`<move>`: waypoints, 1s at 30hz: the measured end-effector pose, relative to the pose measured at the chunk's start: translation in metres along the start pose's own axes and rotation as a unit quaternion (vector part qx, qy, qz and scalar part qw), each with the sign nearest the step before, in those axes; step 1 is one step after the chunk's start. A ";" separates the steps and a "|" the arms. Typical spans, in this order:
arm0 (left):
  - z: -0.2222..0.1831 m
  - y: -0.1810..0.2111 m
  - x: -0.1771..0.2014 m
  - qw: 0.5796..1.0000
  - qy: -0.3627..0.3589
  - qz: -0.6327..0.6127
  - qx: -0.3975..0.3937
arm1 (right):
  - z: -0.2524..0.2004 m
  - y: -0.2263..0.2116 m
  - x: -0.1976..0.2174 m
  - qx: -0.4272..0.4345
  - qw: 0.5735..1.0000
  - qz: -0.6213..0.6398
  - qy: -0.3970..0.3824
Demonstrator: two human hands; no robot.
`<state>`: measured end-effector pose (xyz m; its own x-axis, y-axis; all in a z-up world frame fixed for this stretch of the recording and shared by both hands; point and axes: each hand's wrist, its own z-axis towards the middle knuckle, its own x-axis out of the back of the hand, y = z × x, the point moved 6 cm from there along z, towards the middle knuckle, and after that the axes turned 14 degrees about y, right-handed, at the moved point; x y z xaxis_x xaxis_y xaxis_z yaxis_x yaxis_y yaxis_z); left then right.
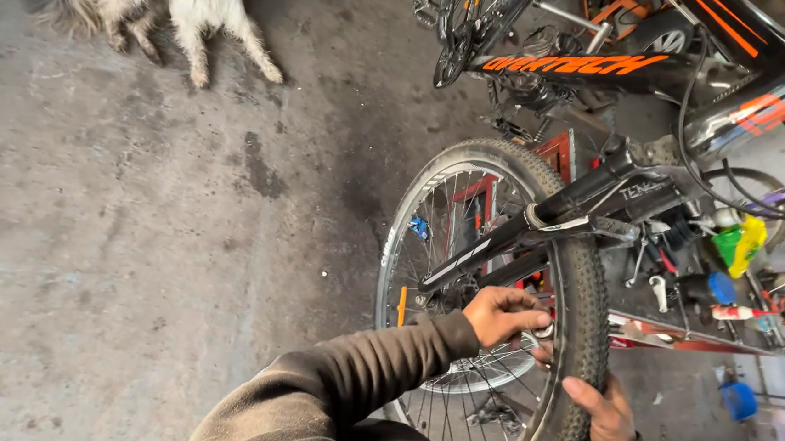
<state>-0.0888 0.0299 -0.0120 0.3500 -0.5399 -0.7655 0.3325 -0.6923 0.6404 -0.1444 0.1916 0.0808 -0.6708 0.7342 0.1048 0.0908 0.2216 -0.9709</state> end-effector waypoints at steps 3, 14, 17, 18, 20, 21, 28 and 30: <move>-0.023 0.042 -0.003 0.998 -0.017 0.054 -0.035 | -0.003 0.025 0.030 -0.022 0.995 -0.044 0.082; -0.049 0.068 -0.004 0.852 0.041 0.339 -0.396 | 0.015 -0.028 -0.008 0.005 0.978 -0.103 0.182; -0.041 0.096 0.002 0.857 0.063 0.323 -0.397 | 0.021 -0.059 -0.049 0.075 0.982 -0.123 0.118; -0.043 0.099 0.009 0.866 0.083 0.308 -0.385 | 0.007 -0.079 -0.081 0.081 0.985 -0.113 0.098; -0.029 0.085 0.012 0.869 0.081 0.312 -0.374 | 0.018 -0.042 -0.034 0.056 0.986 -0.088 0.131; -0.022 0.079 0.012 0.871 0.075 0.318 -0.367 | 0.022 -0.024 -0.008 0.035 0.984 -0.061 0.166; -0.011 0.081 0.005 0.904 0.008 0.285 -0.318 | 0.023 -0.011 0.007 0.090 0.973 -0.160 0.137; -0.007 0.075 0.005 0.885 -0.001 0.331 -0.328 | 0.017 -0.028 -0.010 0.126 0.957 -0.226 0.130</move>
<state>-0.0563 -0.0216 0.0332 0.6567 -0.7248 -0.2085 0.4928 0.2030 0.8461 -0.1524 0.1671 0.1035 -0.3904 0.7423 0.5446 -0.3674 0.4168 -0.8314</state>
